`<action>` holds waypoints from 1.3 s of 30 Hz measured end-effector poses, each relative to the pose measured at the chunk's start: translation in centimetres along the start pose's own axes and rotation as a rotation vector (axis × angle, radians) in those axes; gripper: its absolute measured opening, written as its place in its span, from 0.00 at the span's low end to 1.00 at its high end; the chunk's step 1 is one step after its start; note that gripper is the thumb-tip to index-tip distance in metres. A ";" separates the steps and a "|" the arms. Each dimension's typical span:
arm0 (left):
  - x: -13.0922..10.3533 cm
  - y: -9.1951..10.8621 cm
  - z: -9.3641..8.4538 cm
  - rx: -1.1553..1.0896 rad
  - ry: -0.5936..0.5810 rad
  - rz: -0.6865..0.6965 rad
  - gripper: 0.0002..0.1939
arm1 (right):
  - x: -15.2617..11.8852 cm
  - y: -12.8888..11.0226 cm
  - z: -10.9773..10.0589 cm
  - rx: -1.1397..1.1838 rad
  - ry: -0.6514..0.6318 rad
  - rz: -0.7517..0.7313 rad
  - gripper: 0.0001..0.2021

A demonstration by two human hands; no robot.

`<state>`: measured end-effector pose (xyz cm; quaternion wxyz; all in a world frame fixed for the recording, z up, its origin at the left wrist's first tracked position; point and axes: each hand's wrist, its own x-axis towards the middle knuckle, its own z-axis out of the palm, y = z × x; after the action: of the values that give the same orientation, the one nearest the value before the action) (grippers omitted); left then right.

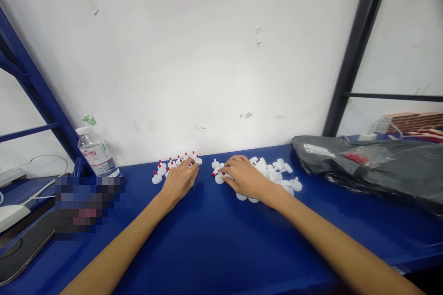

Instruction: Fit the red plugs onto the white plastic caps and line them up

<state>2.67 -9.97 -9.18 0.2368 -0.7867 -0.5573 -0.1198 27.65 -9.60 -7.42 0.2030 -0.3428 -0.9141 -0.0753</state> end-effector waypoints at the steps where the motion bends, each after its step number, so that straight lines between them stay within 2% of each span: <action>1: 0.0 0.5 0.1 -0.072 0.009 0.003 0.14 | 0.0 0.0 0.0 0.010 0.001 -0.001 0.12; 6: 0.0 2.1 0.6 -0.350 -0.054 0.065 0.17 | 0.2 -0.3 -0.3 0.073 0.009 -0.019 0.04; 11: -0.1 2.2 0.7 -0.460 -0.111 0.047 0.17 | 0.1 -0.8 -1.1 0.194 0.053 -0.007 0.02; 16: -0.1 2.0 0.8 -0.499 -0.097 0.047 0.15 | 0.0 -1.1 -2.3 0.319 0.070 0.113 0.02; 31: -0.5 1.9 -0.4 -0.464 -0.100 0.080 0.09 | 0.3 -0.8 -1.7 0.326 0.137 0.125 0.07; 35: -0.7 2.1 -1.0 -0.621 -0.040 0.014 0.10 | 0.4 -0.3 -1.4 0.367 0.160 0.128 0.12; 39: -0.8 2.9 -2.0 -0.960 -0.022 -0.161 0.12 | 0.4 -0.2 -1.3 0.364 0.166 0.122 0.15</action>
<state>5.23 -12.43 -8.58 -0.1688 -0.7627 -0.5008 -0.3728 27.66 -9.88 -6.10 0.3403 -0.3476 -0.8704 0.0757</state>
